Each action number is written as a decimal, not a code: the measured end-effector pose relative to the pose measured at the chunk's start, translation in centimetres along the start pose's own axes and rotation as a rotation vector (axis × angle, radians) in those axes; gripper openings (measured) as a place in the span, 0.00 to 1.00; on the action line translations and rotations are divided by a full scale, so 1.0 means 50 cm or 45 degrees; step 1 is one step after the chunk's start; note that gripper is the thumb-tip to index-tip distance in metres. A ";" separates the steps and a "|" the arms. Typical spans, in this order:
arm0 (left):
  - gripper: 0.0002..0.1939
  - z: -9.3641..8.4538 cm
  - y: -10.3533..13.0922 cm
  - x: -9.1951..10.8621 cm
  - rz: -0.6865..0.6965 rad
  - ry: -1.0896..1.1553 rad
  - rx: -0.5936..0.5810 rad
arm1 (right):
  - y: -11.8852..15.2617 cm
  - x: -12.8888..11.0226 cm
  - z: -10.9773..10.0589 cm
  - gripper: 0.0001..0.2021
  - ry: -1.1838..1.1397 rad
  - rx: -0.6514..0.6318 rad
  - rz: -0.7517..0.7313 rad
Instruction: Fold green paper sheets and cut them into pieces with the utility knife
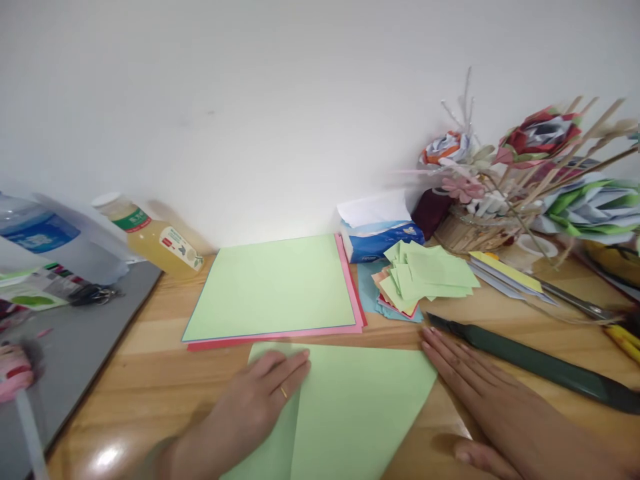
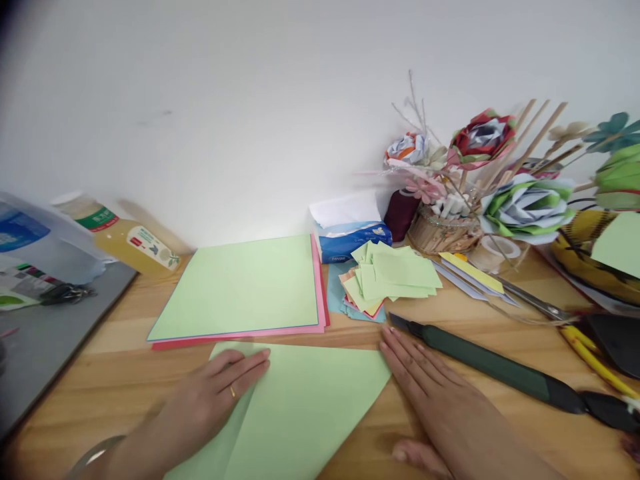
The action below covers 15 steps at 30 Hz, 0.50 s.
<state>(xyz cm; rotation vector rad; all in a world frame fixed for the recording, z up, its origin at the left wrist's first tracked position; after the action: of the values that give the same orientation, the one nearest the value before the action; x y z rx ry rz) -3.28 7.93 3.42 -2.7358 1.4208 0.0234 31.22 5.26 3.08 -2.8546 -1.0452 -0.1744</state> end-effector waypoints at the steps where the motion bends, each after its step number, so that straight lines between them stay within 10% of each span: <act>1: 0.21 0.004 0.000 -0.002 -0.014 0.045 0.017 | 0.001 0.000 -0.005 0.47 0.000 0.006 0.010; 15: 0.25 0.003 -0.001 -0.005 -0.229 0.355 0.060 | -0.190 -0.126 -0.053 0.42 -0.729 -0.500 -0.571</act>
<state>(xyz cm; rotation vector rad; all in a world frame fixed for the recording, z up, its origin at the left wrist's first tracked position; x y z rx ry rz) -3.37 8.18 3.30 -2.9037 1.2008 -0.4092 20.08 8.13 5.29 -3.0240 -1.9480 0.4953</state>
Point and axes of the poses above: each hand's wrist, its own y-axis away from the middle knuckle, its own z-axis out of the palm, x = y × z, the point moved 1 cm from there along -y, towards the middle knuckle, and after that the axes turned 11 degrees about -x, right-handed, at the moved point
